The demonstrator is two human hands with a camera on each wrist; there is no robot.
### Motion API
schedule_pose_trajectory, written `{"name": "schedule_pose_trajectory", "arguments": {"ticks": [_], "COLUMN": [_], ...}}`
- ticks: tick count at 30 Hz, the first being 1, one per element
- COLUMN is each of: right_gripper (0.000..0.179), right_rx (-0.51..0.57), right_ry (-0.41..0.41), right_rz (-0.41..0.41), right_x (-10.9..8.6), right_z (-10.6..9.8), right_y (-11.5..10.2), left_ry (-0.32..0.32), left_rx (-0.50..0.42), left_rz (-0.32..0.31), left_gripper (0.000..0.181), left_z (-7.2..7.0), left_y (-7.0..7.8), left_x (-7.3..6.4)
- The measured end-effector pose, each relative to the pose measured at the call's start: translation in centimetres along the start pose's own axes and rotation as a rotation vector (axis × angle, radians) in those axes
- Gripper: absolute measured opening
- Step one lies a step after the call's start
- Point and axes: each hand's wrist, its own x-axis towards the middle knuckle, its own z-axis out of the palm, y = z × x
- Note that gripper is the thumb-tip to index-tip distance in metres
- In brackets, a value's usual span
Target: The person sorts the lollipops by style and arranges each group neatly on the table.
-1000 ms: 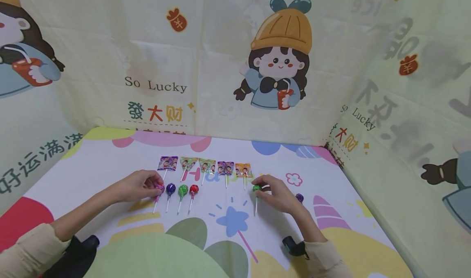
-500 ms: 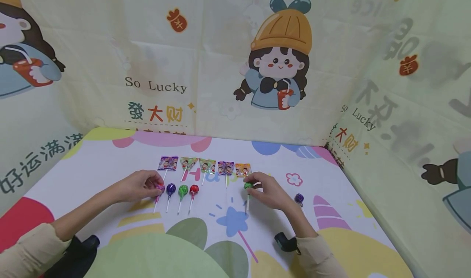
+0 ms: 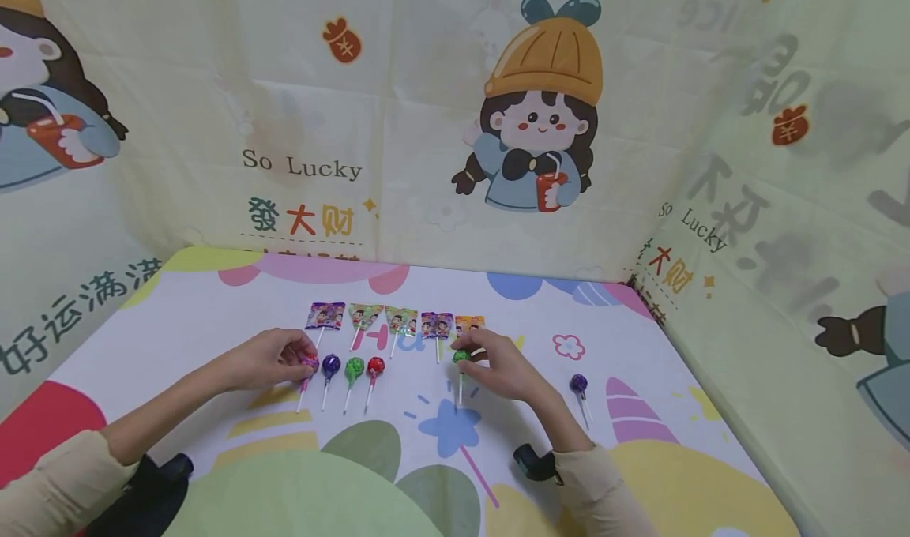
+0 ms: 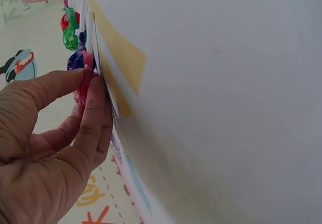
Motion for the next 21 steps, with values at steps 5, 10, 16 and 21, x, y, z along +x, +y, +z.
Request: {"name": "schedule_pose_trajectory", "arguments": {"ticks": [5, 10, 16, 21], "right_gripper": [0.027, 0.027, 0.029, 0.028], "right_rx": [0.013, 0.026, 0.036, 0.048], "right_ry": [-0.017, -0.029, -0.045, -0.058], "right_rz": [-0.007, -0.015, -0.004, -0.024], "right_x": [0.5, 1.0, 1.6, 2.1], "right_z": [0.6, 1.1, 1.7, 2.3], "right_y": [-0.5, -1.1, -1.7, -2.1], "left_ry": [0.001, -0.001, -0.004, -0.004], "left_rx": [-0.004, -0.004, -0.007, -0.007], "left_rz": [0.003, 0.006, -0.001, 0.003], "left_gripper": [0.02, 0.02, 0.021, 0.021], "left_z": [0.0, 0.1, 0.1, 0.1], "left_y": [0.0, -0.2, -0.3, -0.2], "left_x": [-0.1, -0.1, -0.1, -0.1]}}
